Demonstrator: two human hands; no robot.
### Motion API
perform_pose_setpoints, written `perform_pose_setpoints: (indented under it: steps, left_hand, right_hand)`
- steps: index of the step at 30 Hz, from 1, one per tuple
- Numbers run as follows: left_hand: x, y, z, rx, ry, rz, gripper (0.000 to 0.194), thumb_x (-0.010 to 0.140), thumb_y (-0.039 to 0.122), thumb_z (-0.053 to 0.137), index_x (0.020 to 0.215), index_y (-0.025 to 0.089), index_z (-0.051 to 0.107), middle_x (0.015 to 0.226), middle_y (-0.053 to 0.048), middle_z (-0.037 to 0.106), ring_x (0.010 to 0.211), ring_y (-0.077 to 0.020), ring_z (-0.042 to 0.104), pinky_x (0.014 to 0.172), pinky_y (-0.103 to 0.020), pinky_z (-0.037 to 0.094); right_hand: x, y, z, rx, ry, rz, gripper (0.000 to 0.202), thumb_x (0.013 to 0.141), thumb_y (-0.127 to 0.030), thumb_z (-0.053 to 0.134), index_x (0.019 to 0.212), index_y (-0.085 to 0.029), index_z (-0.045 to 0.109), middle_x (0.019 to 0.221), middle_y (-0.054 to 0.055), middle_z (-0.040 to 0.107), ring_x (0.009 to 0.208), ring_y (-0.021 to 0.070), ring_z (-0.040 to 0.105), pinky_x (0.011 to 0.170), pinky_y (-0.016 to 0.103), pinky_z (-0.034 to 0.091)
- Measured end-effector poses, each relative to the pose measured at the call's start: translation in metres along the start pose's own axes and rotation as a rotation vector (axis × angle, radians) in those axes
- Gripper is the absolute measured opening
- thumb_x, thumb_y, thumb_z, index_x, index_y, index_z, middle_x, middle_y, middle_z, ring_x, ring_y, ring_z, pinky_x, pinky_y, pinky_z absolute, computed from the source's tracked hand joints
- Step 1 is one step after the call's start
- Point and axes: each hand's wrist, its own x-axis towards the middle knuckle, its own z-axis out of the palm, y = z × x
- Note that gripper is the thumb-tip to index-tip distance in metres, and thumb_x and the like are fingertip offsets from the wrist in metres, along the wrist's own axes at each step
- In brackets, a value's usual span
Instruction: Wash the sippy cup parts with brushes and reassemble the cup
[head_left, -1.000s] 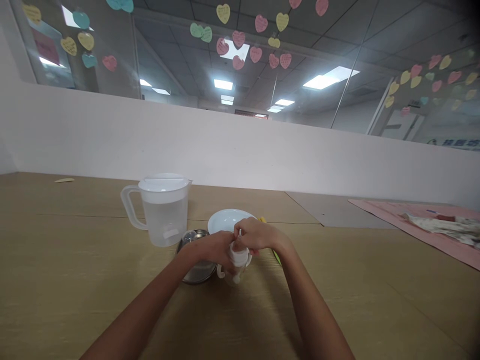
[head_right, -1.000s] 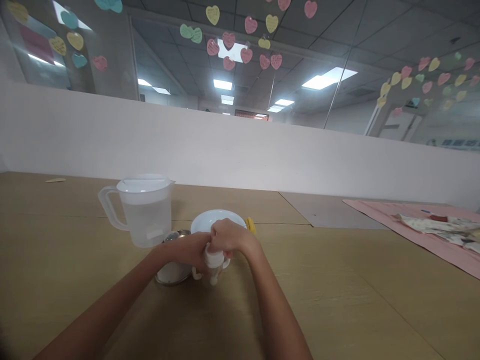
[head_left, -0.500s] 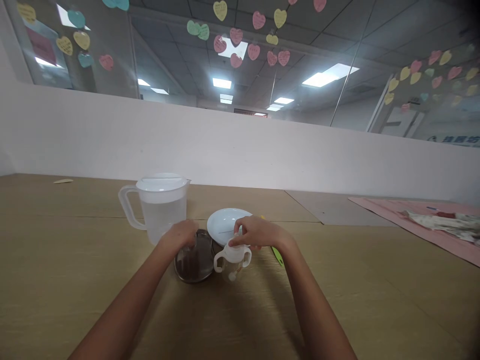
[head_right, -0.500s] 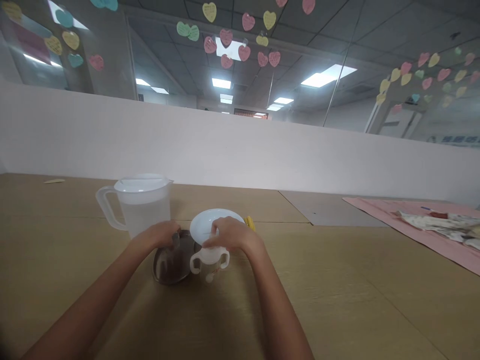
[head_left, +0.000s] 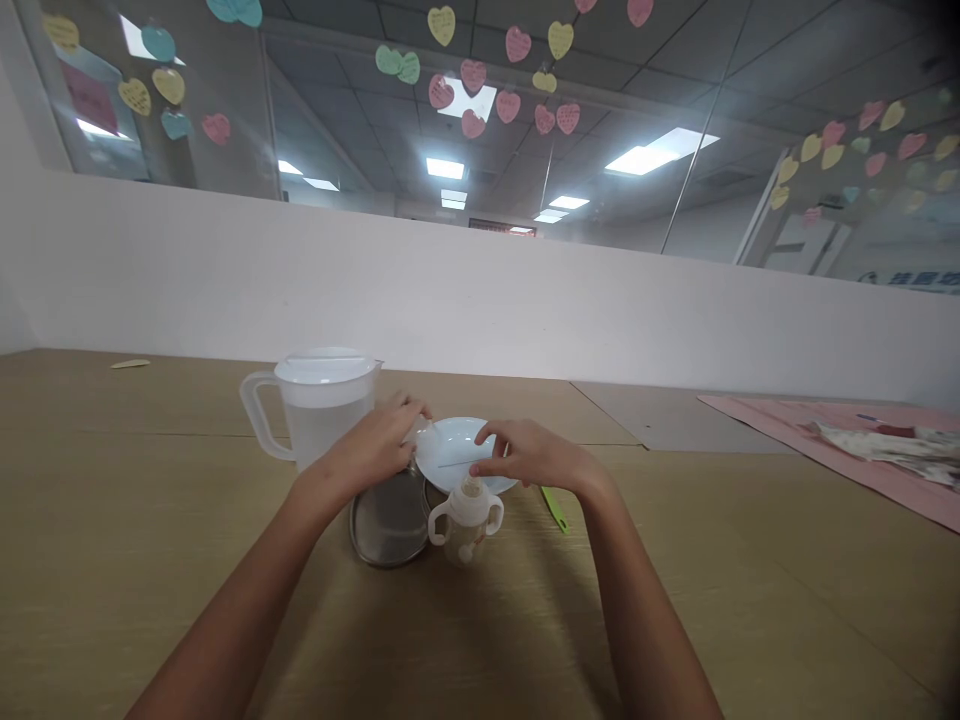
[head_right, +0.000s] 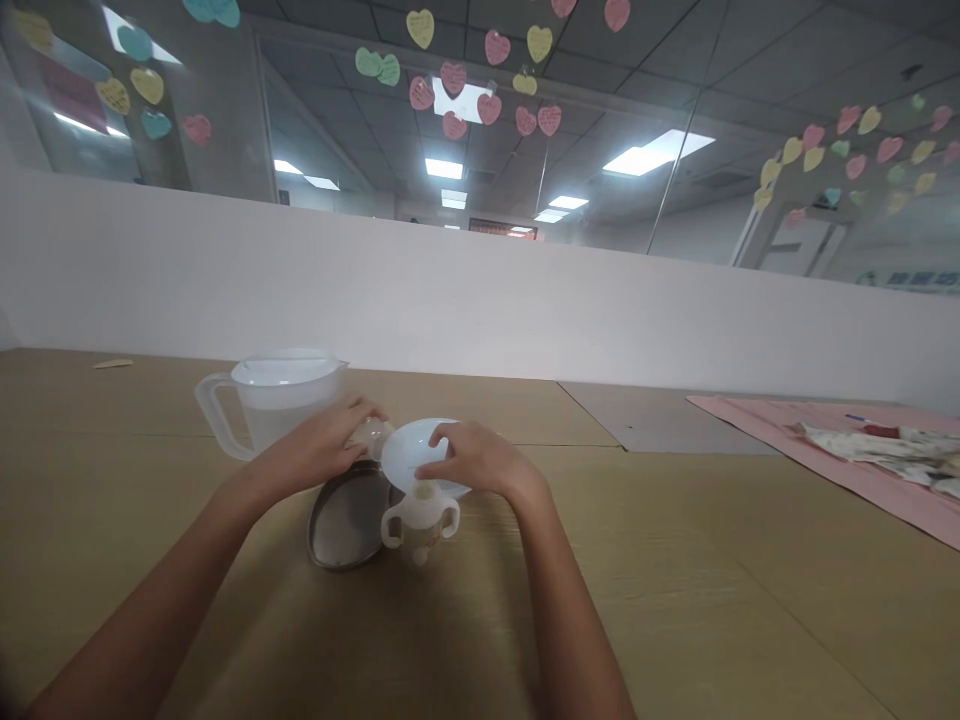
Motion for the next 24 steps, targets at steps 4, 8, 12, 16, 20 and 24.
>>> perform_pose_setpoints:
  steps: [4, 8, 12, 16, 20, 24]
  left_hand:
    - [-0.004, 0.027, -0.007, -0.141, 0.062, 0.135, 0.038, 0.073, 0.014, 0.043, 0.111, 0.021, 0.047, 0.111, -0.003, 0.051, 0.103, -0.0192, 0.048, 0.088, -0.03, 0.038]
    - [-0.004, 0.038, -0.004, -0.202, 0.047, 0.19, 0.044, 0.071, 0.014, 0.045, 0.115, 0.02, 0.045, 0.114, -0.003, 0.053, 0.103, -0.0195, 0.048, 0.09, -0.031, 0.038]
    - [-0.003, 0.039, -0.003, -0.25, 0.036, 0.182, 0.044, 0.072, 0.017, 0.045, 0.116, 0.021, 0.044, 0.117, -0.004, 0.053, 0.102, -0.0205, 0.05, 0.09, -0.032, 0.039]
    - [-0.004, 0.042, -0.005, -0.285, 0.071, 0.173, 0.044, 0.074, 0.019, 0.045, 0.117, 0.022, 0.042, 0.119, -0.003, 0.051, 0.101, -0.0198, 0.051, 0.09, -0.032, 0.039]
    - [-0.005, 0.046, -0.008, -0.324, 0.048, 0.18, 0.039, 0.074, 0.023, 0.048, 0.113, 0.023, 0.045, 0.115, -0.002, 0.053, 0.099, -0.0192, 0.052, 0.085, -0.031, 0.041]
    - [-0.005, 0.048, -0.006, -0.341, -0.048, 0.169, 0.038, 0.072, 0.025, 0.052, 0.11, 0.022, 0.047, 0.109, -0.002, 0.056, 0.097, -0.02, 0.053, 0.081, -0.03, 0.042]
  right_hand:
    - [-0.006, -0.004, -0.001, 0.022, 0.084, -0.109, 0.053, 0.067, -0.049, 0.062, 0.111, -0.021, 0.051, 0.094, 0.004, 0.059, 0.077, 0.0139, 0.055, 0.064, 0.025, 0.043]
    - [-0.009, -0.006, -0.002, 0.026, 0.096, -0.124, 0.054, 0.064, -0.042, 0.066, 0.111, -0.021, 0.051, 0.095, 0.004, 0.058, 0.082, 0.0151, 0.054, 0.07, 0.028, 0.043]
    - [-0.01, -0.004, -0.004, 0.03, 0.096, -0.108, 0.05, 0.064, -0.039, 0.067, 0.108, -0.02, 0.052, 0.096, 0.004, 0.058, 0.084, 0.0158, 0.054, 0.071, 0.028, 0.043]
    - [-0.009, -0.003, -0.004, 0.055, 0.128, -0.134, 0.051, 0.065, -0.039, 0.066, 0.11, -0.02, 0.051, 0.098, 0.005, 0.057, 0.084, 0.0155, 0.054, 0.071, 0.028, 0.043]
    - [-0.011, -0.004, -0.005, 0.054, 0.138, -0.162, 0.05, 0.065, -0.037, 0.066, 0.109, -0.02, 0.052, 0.097, 0.005, 0.058, 0.084, 0.015, 0.054, 0.069, 0.026, 0.042]
    - [-0.01, -0.006, -0.005, 0.009, 0.055, -0.146, 0.042, 0.067, -0.036, 0.064, 0.104, -0.019, 0.055, 0.088, 0.003, 0.06, 0.076, 0.0136, 0.055, 0.064, 0.024, 0.041]
